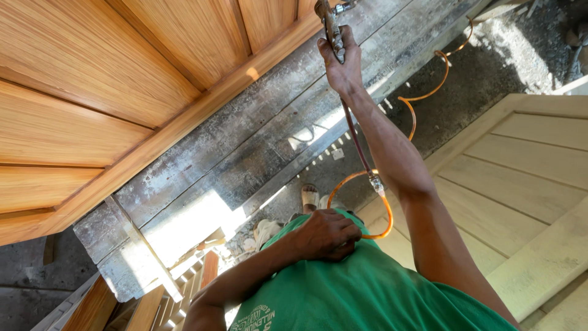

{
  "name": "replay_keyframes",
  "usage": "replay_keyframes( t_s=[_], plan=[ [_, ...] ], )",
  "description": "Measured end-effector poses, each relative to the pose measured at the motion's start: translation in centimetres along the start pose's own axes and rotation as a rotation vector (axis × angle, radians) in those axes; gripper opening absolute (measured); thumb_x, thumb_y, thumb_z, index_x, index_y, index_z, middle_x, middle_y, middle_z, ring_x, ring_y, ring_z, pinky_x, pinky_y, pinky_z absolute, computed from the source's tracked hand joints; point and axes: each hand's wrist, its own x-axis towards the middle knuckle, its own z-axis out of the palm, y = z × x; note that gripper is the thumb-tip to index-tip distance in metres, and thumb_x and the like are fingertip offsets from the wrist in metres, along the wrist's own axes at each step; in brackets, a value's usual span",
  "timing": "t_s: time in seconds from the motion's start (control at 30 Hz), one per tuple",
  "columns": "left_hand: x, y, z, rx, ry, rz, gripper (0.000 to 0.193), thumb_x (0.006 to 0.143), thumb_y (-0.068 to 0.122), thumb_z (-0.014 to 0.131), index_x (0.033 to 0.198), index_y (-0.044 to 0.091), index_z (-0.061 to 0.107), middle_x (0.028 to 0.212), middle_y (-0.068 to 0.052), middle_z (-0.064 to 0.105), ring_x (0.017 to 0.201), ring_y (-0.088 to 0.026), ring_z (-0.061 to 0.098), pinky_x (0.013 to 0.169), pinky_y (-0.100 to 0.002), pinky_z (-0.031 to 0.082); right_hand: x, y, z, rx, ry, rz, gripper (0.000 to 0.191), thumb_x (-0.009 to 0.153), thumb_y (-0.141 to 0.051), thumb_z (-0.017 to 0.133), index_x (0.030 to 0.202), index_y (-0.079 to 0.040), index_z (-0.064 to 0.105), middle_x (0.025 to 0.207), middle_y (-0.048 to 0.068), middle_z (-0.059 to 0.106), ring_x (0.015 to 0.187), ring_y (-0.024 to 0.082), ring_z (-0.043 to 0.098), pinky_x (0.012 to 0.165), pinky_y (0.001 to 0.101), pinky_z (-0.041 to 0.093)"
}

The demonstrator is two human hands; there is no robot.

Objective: The person picks up a spray gun and connects an air hose to it. They then spray a finish onto a wooden door or panel, moving the gun in steady strokes to cover the surface.

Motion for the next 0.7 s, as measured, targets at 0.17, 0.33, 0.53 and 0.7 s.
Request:
replay_keyframes(
  t_s=[0.17, 0.33, 0.53, 0.7],
  plan=[
    [0.3, 0.2, 0.5, 0.019, 0.004, -0.025, 0.017, 0.089, 0.02, 0.074, 0.094, 0.012, 0.06, 0.083, -0.004, 0.065, 0.075, -0.026, 0.067, 0.066, -0.043, 0.052, -1.1, 1.2, 0.9, -0.042, -0.008, 0.119, 0.027, 0.101, -0.03, 0.067, 0.099, -0.009, 0.049, 0.07, 0.003, 0.055, 0.065, 0.013, 0.049, 0.056, 0.037, 0.042],
    [0.8, 0.3, 1.1, 0.034, 0.013, -0.037, 0.018, 0.086, 0.019, 0.074, 0.092, 0.012, 0.059, 0.081, -0.004, 0.063, 0.073, -0.026, 0.065, 0.066, -0.042, 0.052, -1.7, 2.3, 1.4, -0.107, -0.021, 0.23, 0.03, 0.098, -0.03, 0.069, 0.097, -0.006, 0.05, 0.068, 0.008, 0.057, 0.065, 0.017, 0.052, 0.058, 0.0406, 0.045],
    [1.0, 0.2, 1.3, -0.021, 0.047, -0.056, 0.018, 0.085, 0.017, 0.075, 0.093, 0.012, 0.059, 0.083, -0.004, 0.065, 0.074, -0.025, 0.067, 0.065, -0.042, 0.052, -2.3, 3.2, 1.8, -0.119, -0.019, 0.198, 0.029, 0.095, -0.03, 0.07, 0.1, -0.004, 0.058, 0.067, 0.013, 0.059, 0.064, 0.02, 0.055, 0.059, 0.0417, 0.046],
    [1.1, 0.3, 1.3, -0.044, 0.061, -0.077, 0.016, 0.087, 0.013, 0.073, 0.097, 0.012, 0.061, 0.085, -0.003, 0.067, 0.075, -0.024, 0.069, 0.065, -0.04, 0.052, -1.4, 1.9, 1.2, -0.011, -0.022, 0.154, 0.028, 0.099, -0.03, 0.069, 0.102, -0.005, 0.056, 0.071, 0.007, 0.058, 0.066, 0.016, 0.053, 0.059, 0.0393, 0.045]
  ],
)
